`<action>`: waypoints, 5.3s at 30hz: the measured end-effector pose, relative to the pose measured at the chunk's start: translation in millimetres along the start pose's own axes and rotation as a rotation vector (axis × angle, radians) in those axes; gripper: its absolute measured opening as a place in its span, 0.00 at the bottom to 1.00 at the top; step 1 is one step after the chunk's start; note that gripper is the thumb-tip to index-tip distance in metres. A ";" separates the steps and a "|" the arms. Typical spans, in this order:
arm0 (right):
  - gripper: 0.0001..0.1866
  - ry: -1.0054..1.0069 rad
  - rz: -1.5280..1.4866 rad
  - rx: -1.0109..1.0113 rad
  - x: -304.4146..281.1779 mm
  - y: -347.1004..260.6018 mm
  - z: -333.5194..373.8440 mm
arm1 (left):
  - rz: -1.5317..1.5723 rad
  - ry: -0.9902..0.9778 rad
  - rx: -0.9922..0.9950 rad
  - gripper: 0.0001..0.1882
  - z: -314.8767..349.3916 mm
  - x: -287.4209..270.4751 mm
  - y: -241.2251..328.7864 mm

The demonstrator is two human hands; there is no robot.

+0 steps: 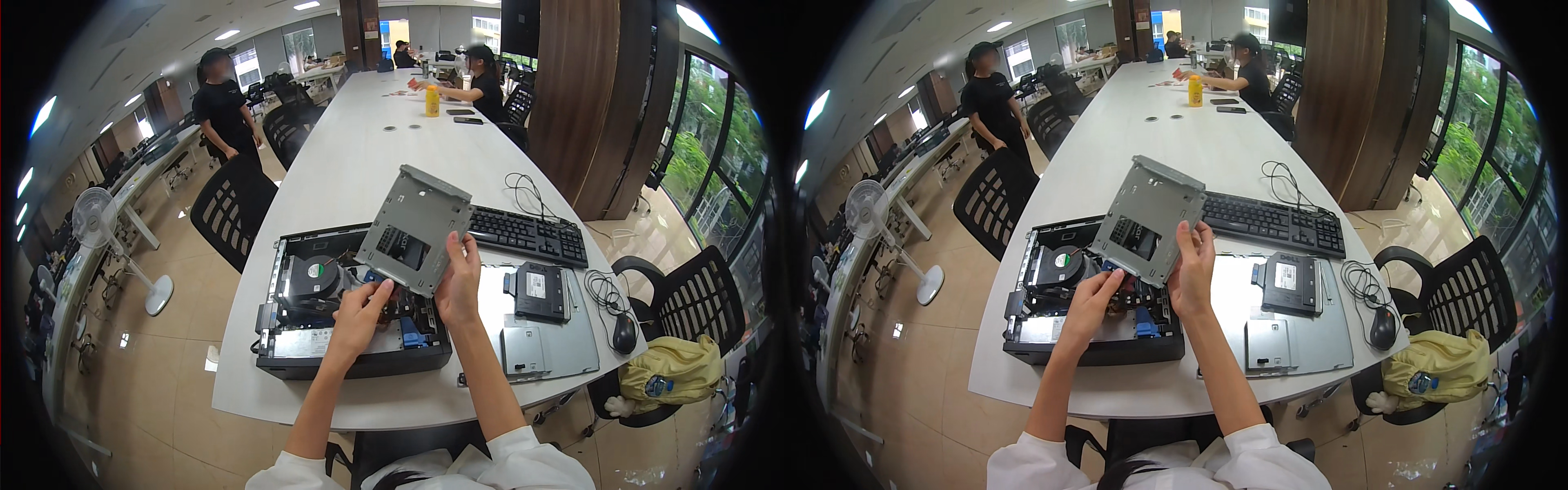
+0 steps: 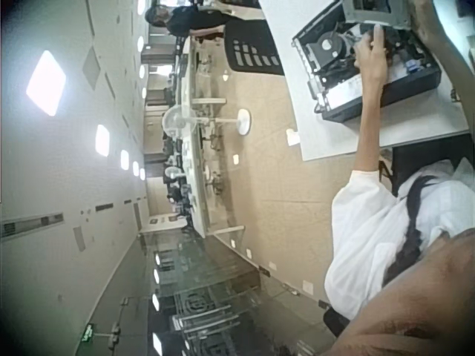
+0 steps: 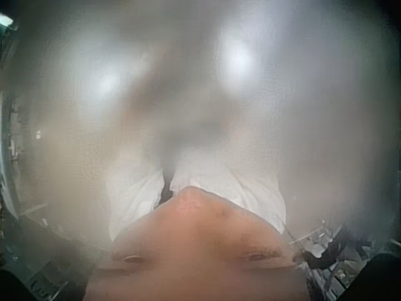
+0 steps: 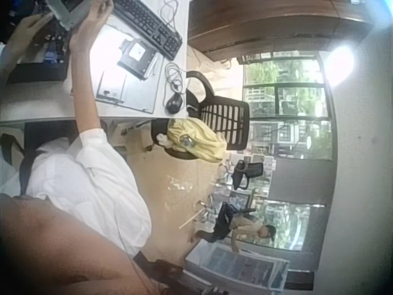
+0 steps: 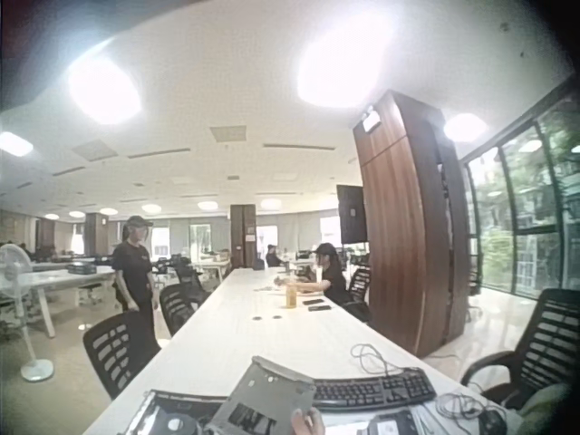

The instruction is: The person disassembles a computer by removing the internal drive housing and then extracting two memory modules from their slots on the motherboard.

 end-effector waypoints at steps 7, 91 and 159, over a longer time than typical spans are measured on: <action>0.15 -0.062 0.005 -0.011 3.2 -3.3 3.8 | 0.524 -0.125 -0.060 0.14 0.3 3.8 21.2; 0.17 -0.088 1.063 0.015 -32.5 -92.7 -0.9 | 0.286 -0.276 0.187 0.14 -34.3 -34.6 10.9; 0.32 0.722 1.462 -0.240 -205.9 -195.2 77.8 | -0.110 -0.415 0.303 0.30 -44.6 -16.9 32.2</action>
Point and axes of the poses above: each hand's wrist, its own z-axis away from the middle knuckle, its own x-axis out of the palm, y = z × x, the point moved 3 cm from there along -z, towards the middle knuckle, and after that the axes turned 9 degrees about x, right-handed, at the moved point
